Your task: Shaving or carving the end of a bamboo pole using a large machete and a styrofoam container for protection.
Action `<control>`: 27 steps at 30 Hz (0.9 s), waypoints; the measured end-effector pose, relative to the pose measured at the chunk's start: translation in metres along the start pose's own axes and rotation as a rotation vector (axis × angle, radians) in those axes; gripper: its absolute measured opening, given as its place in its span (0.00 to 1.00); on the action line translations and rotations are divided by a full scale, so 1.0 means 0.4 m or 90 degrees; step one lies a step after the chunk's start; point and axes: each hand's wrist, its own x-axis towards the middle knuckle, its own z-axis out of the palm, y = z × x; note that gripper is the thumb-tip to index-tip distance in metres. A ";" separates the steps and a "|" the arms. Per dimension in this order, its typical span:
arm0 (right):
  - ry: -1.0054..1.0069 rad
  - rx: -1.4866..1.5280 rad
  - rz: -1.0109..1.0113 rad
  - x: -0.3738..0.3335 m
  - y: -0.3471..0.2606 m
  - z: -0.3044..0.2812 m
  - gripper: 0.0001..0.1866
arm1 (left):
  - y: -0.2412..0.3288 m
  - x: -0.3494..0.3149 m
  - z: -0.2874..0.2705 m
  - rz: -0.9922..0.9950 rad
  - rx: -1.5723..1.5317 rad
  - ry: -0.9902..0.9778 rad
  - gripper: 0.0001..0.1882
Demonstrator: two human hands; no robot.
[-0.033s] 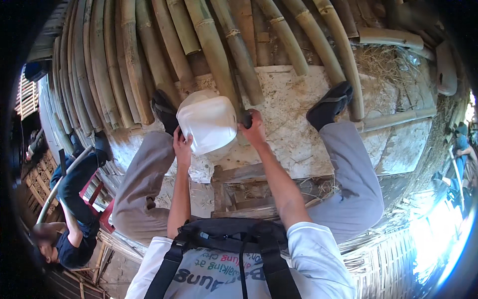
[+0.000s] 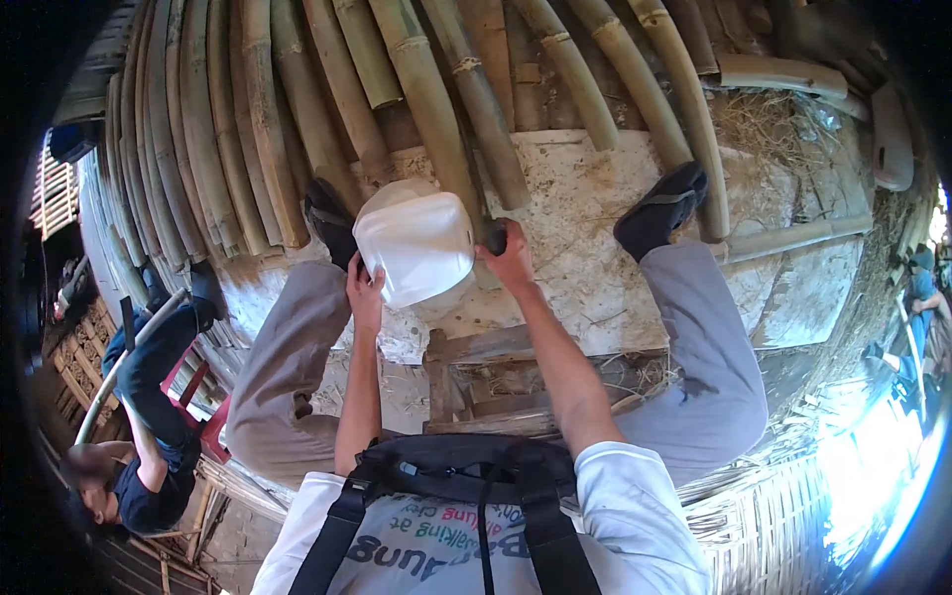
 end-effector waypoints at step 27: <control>-0.259 0.042 0.242 0.010 -0.084 -0.108 0.36 | -0.011 0.035 -0.056 -0.126 -0.168 -0.034 0.27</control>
